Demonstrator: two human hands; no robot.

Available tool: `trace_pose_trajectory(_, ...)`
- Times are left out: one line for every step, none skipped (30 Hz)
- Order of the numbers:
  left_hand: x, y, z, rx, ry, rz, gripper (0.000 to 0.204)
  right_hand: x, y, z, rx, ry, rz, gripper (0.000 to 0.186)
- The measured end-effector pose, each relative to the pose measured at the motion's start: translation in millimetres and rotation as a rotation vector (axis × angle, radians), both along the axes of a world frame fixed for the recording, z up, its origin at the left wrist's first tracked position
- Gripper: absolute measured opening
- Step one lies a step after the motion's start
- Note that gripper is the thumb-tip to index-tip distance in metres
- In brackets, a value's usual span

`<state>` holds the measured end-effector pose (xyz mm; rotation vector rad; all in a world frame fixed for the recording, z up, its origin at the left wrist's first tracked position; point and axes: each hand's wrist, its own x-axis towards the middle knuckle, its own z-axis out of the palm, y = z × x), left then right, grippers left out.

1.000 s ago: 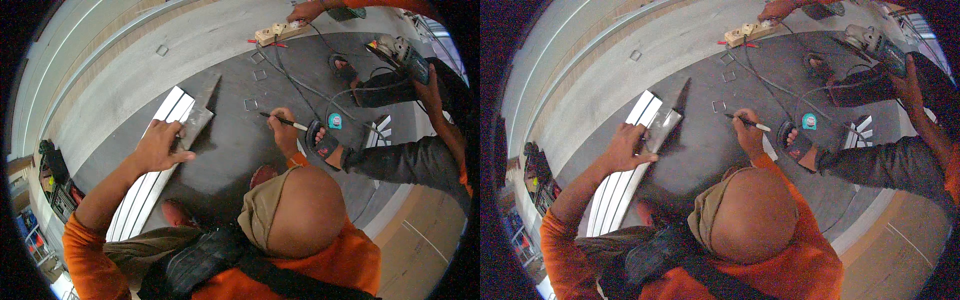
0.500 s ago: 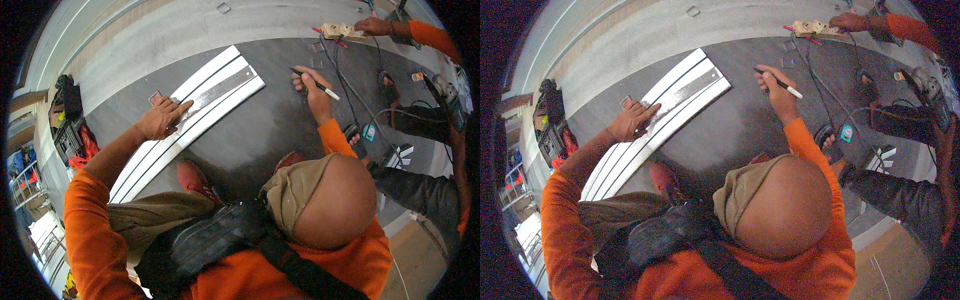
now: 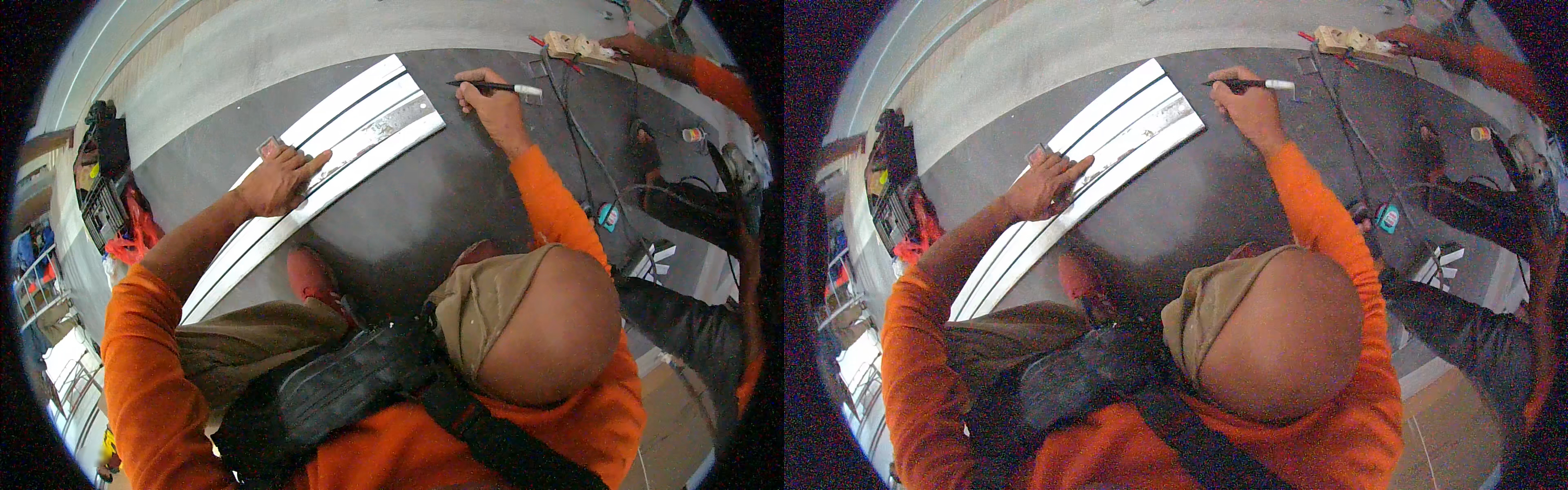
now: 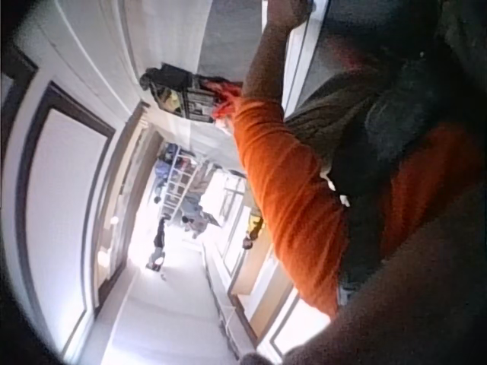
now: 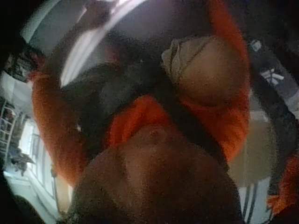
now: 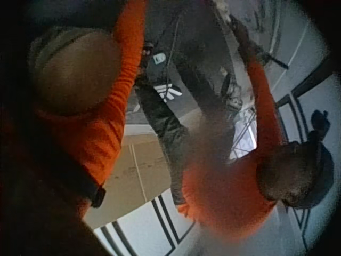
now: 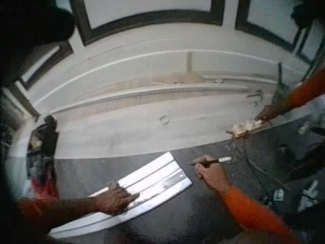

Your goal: The person cuts a metal trim piece using a grinder, then measures and marks several metal pieces using a square and a marker.

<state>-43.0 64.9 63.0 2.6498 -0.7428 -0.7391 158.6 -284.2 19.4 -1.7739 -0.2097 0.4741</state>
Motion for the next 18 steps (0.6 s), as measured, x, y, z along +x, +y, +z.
trace_pose_trajectory(-2,1,-1,-0.030,-0.008,0.002,0.095,2,3,-2,-0.039,-0.010,0.016,0.022)
trace_pose_trajectory(-4,1,-3,-0.061,-0.017,0.004,0.096,4,5,-5,-0.024,-0.004,0.032,0.022)
trace_pose_trajectory(-5,1,-5,-0.093,-0.028,0.004,0.097,6,8,-7,-0.010,-0.002,0.048,0.022)
trace_pose_trajectory(-6,1,-7,-0.069,-0.017,0.010,0.097,8,10,-9,0.004,0.001,0.063,0.023)
trace_pose_trajectory(-7,1,-8,-0.045,-0.005,0.016,0.098,9,12,-10,-0.003,-0.005,0.076,0.022)
trace_pose_trajectory(-7,1,-9,-0.019,0.007,0.023,0.098,10,15,-12,-0.007,-0.011,0.091,0.022)
trace_pose_trajectory(-8,0,-10,-0.011,0.008,0.024,0.098,10,18,-13,-0.012,-0.017,0.105,0.022)
trace_pose_trajectory(-9,0,-11,-0.002,0.010,0.024,0.098,10,22,-14,-0.045,-0.053,0.146,0.022)
trace_pose_trajectory(-9,0,-10,0.007,0.011,0.025,0.099,10,25,-16,-0.077,-0.091,0.189,0.023)
trace_pose_trajectory(-9,-1,-10,0.006,0.006,0.019,0.098,10,28,-18,-0.108,-0.129,0.231,0.024)
trace_pose_trajectory(-8,-1,-10,0.005,0.002,0.013,0.097,11,32,-20,-0.113,-0.145,0.250,0.023)
trace_pose_trajectory(-10,-2,-10,0.003,0.000,0.008,0.097,10,34,-21,-0.118,-0.159,0.269,0.023)
trace_pose_trajectory(-10,-1,-10,-0.005,-0.002,0.017,0.096,9,37,-23,-0.123,-0.174,0.289,0.023)
trace_pose_trajectory(-10,0,-11,-0.012,-0.004,0.025,0.095,11,40,-24,-0.131,-0.166,0.297,0.023)
trace_pose_trajectory(-9,-2,-13,-0.027,-0.007,0.029,0.095,16,39,-24,-0.149,-0.160,0.301,0.022)
trace_pose_trajectory(-8,-3,-15,-0.038,-0.042,0.039,0.093,19,38,-24,-0.166,-0.153,0.305,0.022)
trace_pose_trajectory(-10,-4,-15,-0.027,-0.019,0.042,0.092,20,35,-24,-0.140,-0.094,0.280,0.021)
trace_pose_trajectory(-8,-5,-7,-0.013,0.004,0.047,0.091,21,36,-23,-0.110,-0.037,0.257,0.021)
